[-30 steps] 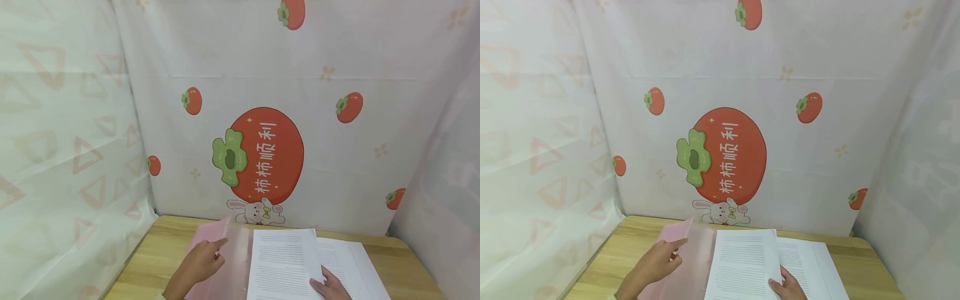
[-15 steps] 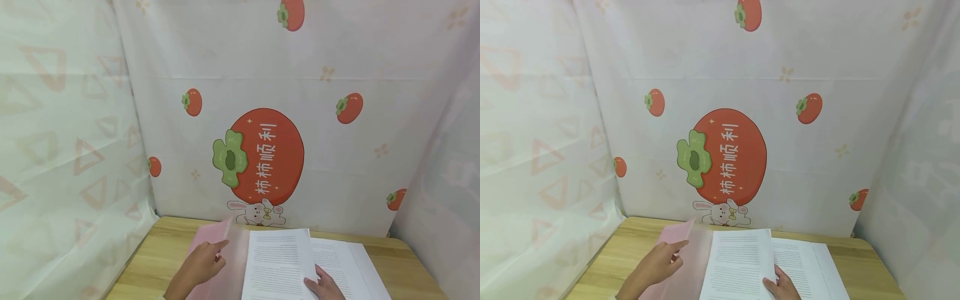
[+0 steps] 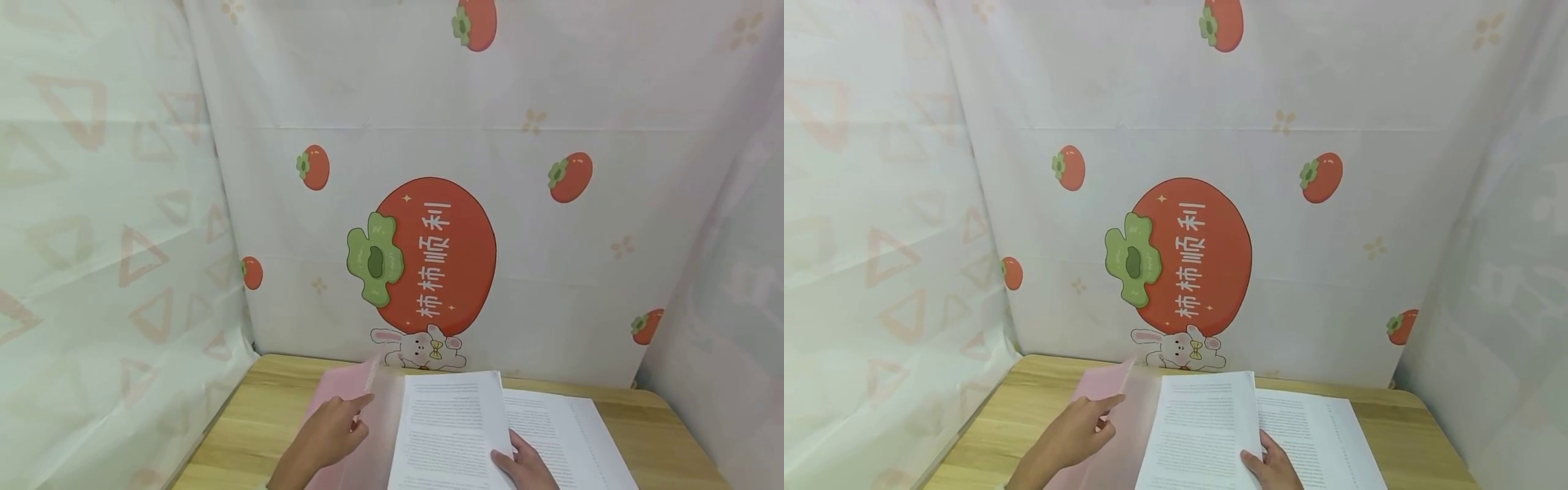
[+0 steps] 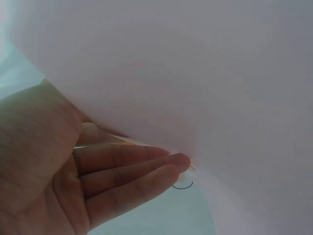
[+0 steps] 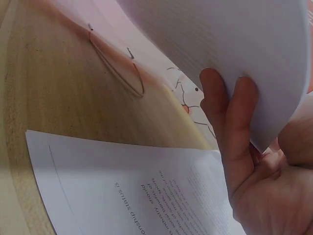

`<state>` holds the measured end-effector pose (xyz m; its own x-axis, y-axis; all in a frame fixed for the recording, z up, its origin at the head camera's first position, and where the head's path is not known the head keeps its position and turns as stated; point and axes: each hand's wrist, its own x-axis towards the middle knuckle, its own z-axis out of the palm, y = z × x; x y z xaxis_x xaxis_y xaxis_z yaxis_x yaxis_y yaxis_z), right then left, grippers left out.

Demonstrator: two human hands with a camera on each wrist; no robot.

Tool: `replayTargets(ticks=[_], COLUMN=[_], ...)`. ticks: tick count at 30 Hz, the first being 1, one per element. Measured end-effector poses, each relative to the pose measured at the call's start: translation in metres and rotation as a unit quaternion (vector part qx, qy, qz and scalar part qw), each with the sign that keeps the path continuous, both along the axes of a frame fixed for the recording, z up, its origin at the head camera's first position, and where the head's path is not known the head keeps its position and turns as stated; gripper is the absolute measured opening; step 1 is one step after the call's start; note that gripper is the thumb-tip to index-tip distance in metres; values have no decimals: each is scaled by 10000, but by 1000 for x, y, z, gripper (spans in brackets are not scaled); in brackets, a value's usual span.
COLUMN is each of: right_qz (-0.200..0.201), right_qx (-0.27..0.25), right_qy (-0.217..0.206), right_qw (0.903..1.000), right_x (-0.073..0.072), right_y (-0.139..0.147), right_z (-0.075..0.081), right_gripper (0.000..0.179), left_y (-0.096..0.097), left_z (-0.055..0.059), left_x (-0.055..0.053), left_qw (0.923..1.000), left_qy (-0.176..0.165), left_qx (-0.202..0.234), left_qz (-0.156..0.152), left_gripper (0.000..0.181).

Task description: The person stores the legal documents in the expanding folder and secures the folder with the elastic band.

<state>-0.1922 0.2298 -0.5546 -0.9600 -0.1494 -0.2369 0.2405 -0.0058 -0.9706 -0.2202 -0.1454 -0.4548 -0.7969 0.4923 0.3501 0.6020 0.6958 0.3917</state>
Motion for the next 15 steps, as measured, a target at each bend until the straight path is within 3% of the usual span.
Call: replayTargets(ticks=[6, 15], right_qz=[-263, -1010], right_qx=[623, 1331], right_qy=[84, 422], right_qw=[9977, 9850], right_x=[-3, -7], right_y=[0, -1], right_z=[3, 10], right_gripper=[82, 68], left_y=[0, 0], left_z=[-1, -1], left_x=[0, 0], left_qw=[10000, 10000], left_qy=[0, 79], left_qx=[25, 5], left_qz=[-6, -35], left_gripper=[46, 47])
